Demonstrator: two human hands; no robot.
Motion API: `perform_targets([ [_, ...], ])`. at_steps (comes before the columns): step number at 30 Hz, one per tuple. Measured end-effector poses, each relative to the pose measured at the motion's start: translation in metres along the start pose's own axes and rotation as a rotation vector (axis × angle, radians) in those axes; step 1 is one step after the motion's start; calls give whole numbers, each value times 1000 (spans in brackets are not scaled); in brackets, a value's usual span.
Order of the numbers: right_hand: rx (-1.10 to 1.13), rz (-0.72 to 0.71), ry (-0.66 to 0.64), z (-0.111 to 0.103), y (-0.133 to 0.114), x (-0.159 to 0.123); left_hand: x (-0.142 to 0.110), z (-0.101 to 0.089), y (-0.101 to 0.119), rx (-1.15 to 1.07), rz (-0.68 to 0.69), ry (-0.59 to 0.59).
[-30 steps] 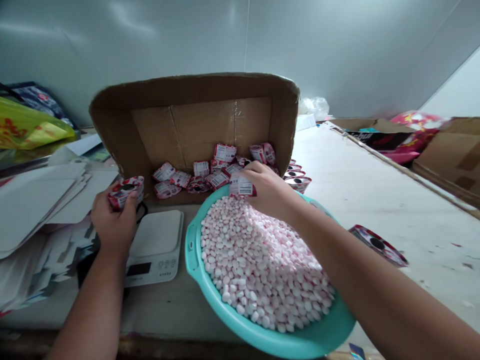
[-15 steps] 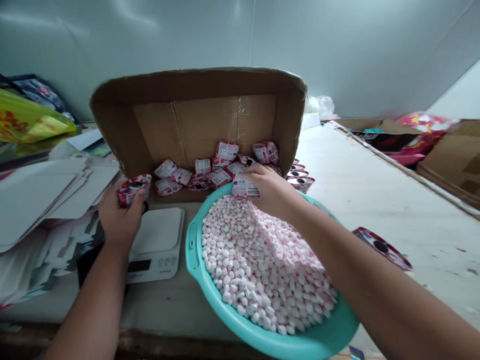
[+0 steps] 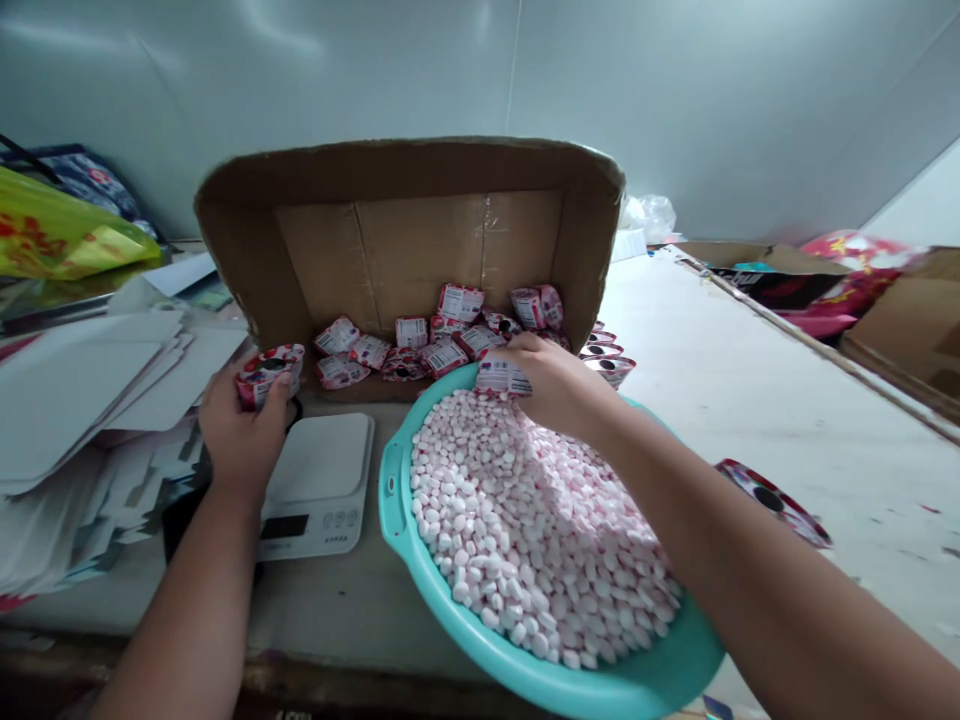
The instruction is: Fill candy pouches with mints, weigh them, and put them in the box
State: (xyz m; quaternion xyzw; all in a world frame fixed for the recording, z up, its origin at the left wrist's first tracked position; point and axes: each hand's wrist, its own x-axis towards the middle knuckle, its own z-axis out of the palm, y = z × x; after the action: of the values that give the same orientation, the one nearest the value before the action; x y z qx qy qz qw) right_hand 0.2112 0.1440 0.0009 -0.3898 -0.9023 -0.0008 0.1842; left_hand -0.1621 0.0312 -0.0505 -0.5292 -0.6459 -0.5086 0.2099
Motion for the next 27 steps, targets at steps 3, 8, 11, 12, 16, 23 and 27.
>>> perform_targets([
  [3, -4, -11, 142, -1, -1, 0, 0, -1, -2, 9, -9, 2],
  [8, -79, -28, -68, 2, -2, -1, 0, -2, -1, 18, -23, 20],
  [11, -63, -32, -38, 3, -3, -1, 0, -3, 1, 21, -28, 4],
  [12, -60, -28, -2, 2, -3, -1, 1, -3, 1, 19, -27, 3],
  [16, -70, 14, -4, 0, -4, -1, 1, -4, 1, 13, -25, 26],
  [23, -94, 21, -10, 0, -7, 0, 1, -6, -1, 18, -42, -6],
  [27, -84, 18, 55, 3, -6, -2, 1, -5, -1, -14, -60, 15],
])
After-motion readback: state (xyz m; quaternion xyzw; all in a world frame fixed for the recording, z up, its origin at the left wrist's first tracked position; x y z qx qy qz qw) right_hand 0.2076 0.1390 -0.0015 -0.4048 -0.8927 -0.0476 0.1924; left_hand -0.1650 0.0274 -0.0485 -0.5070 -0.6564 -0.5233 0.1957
